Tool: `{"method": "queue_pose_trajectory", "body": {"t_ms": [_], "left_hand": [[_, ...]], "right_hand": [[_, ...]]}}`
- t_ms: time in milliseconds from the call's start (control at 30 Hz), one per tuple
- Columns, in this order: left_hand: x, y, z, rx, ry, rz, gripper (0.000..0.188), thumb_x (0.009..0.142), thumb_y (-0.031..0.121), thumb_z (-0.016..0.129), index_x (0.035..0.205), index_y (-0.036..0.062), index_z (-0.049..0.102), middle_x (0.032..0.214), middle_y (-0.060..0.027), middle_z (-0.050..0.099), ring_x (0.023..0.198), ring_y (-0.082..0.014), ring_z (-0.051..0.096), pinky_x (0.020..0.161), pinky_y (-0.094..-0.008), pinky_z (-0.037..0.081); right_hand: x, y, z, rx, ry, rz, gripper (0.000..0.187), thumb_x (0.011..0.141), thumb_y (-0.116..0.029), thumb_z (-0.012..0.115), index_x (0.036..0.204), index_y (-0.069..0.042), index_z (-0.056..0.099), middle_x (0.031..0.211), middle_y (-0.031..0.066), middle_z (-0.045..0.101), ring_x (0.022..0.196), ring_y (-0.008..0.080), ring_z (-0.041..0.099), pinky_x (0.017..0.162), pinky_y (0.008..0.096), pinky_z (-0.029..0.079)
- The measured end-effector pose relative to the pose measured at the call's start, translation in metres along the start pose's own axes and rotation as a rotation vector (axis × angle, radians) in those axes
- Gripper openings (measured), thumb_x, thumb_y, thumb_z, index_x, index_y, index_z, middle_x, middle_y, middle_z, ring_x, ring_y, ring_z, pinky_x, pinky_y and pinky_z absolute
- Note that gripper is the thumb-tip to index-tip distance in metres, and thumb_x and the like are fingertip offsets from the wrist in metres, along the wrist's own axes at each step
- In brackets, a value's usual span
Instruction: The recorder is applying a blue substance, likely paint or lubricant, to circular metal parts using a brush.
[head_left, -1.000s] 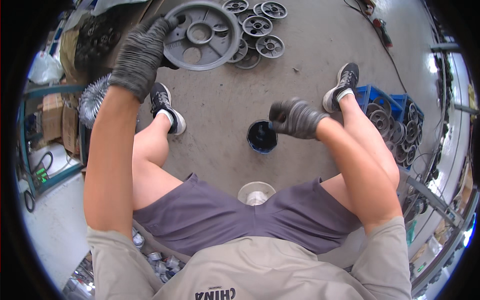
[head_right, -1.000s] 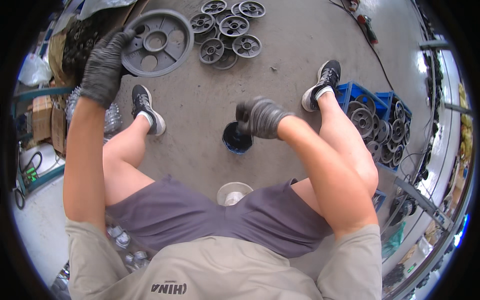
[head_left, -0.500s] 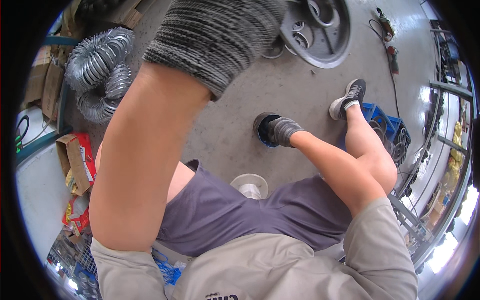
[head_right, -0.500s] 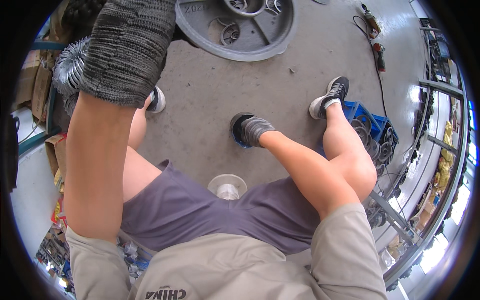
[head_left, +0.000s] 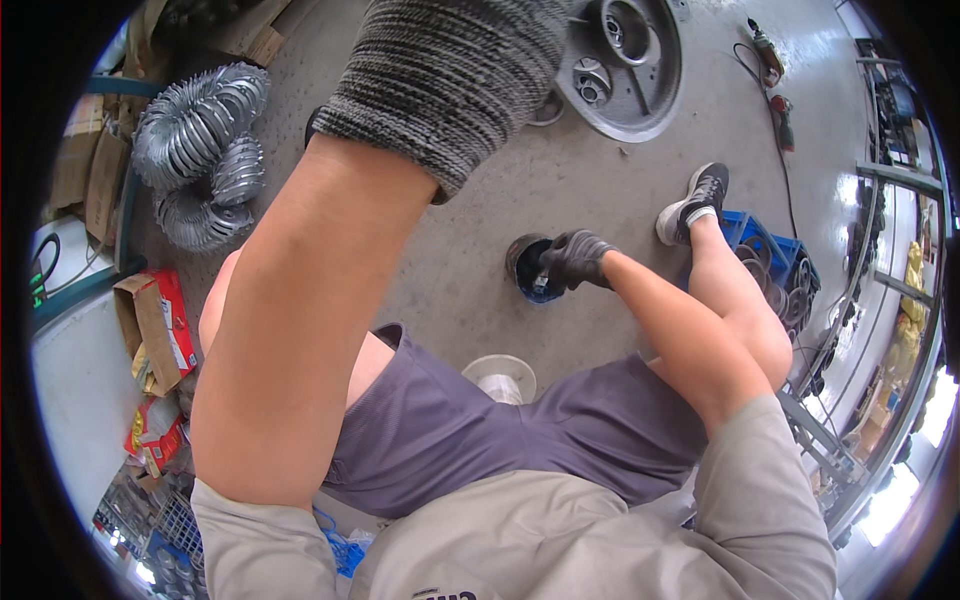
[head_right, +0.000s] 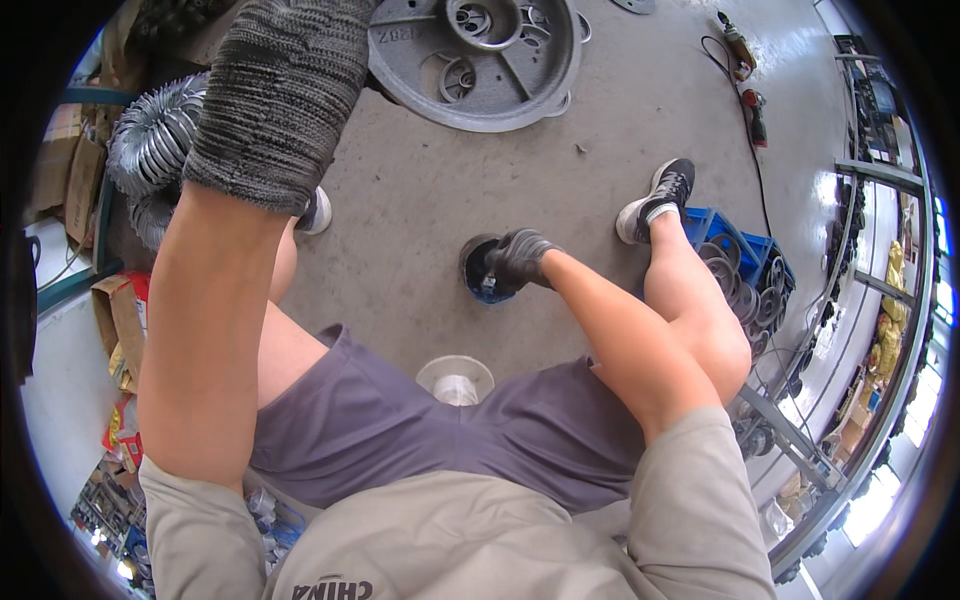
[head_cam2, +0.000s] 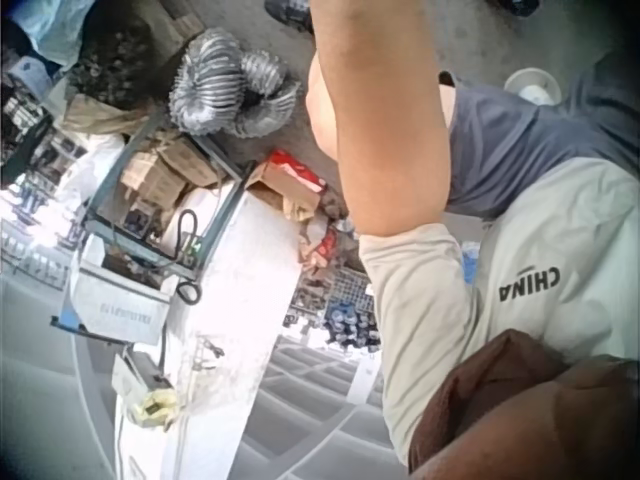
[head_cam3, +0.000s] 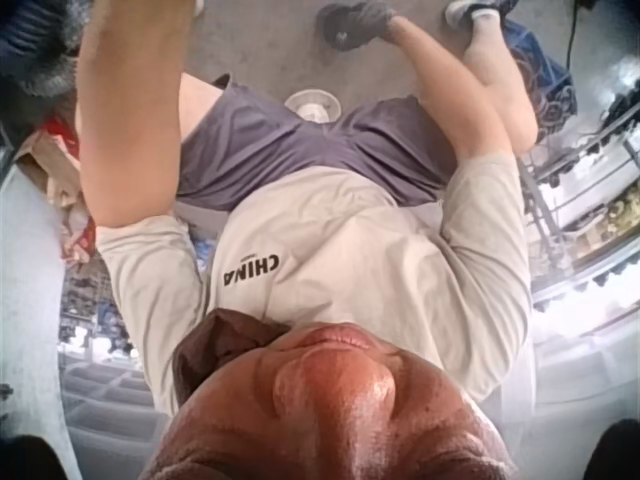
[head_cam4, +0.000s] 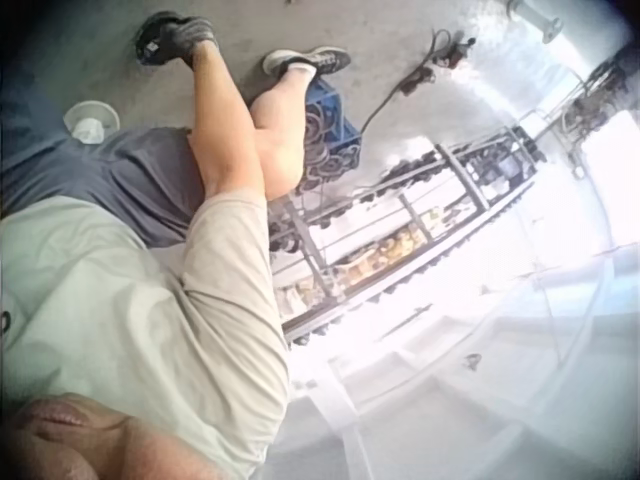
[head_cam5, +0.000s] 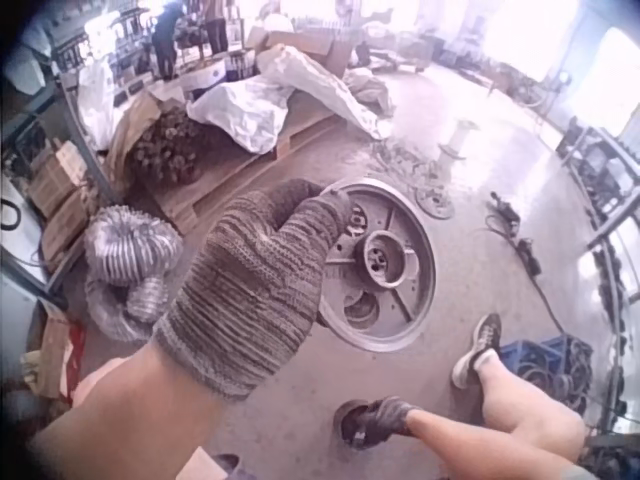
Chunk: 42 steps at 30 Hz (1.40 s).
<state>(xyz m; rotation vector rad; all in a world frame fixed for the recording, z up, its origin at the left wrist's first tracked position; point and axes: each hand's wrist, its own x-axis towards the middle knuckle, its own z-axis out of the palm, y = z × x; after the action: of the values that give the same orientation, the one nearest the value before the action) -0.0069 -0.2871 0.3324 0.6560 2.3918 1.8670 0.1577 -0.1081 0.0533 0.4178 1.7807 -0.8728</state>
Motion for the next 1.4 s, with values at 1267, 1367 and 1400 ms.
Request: {"method": "queue_pose_trajectory", "body": {"t_ms": [1267,1367,1400], "left_hand": [[-0.014,0.001,0.040,-0.057,-0.301,-0.480,0.032,0.098,0.027,0.063,0.113,0.0001,0.070,0.097,-0.0055,0.071,0.090,-0.0125,0.062,0.082,-0.0290,0.051],[-0.014,-0.007,0.038,0.027,-0.279,-0.422,0.032,0.097,0.027,0.064,0.113,-0.0004,0.070,0.098,-0.0059,0.071,0.090,-0.0121,0.062,0.082,-0.0290,0.052],[-0.014,-0.003,0.040,0.025,-0.279,-0.422,0.032,0.097,0.027,0.064,0.113,-0.0004,0.070,0.098,-0.0059,0.071,0.090,-0.0121,0.062,0.082,-0.0290,0.052]], "right_hand": [[-0.251,-0.076,-0.122,0.270,0.577,-1.192,0.020,0.076,0.005,0.069,0.095,-0.002,0.071,0.085,0.0075,0.070,0.077,0.0156,0.068,0.071,0.0294,0.055],[-0.264,-0.071,-0.133,0.148,0.608,-1.195,0.020,0.069,0.007,0.067,0.087,-0.001,0.071,0.085,0.0096,0.068,0.074,0.0174,0.067,0.065,0.0294,0.053],[-0.265,-0.069,-0.135,0.099,0.674,-1.225,0.020,0.067,0.007,0.067,0.085,-0.001,0.071,0.084,0.0097,0.068,0.073,0.0179,0.067,0.063,0.0296,0.052]]}}
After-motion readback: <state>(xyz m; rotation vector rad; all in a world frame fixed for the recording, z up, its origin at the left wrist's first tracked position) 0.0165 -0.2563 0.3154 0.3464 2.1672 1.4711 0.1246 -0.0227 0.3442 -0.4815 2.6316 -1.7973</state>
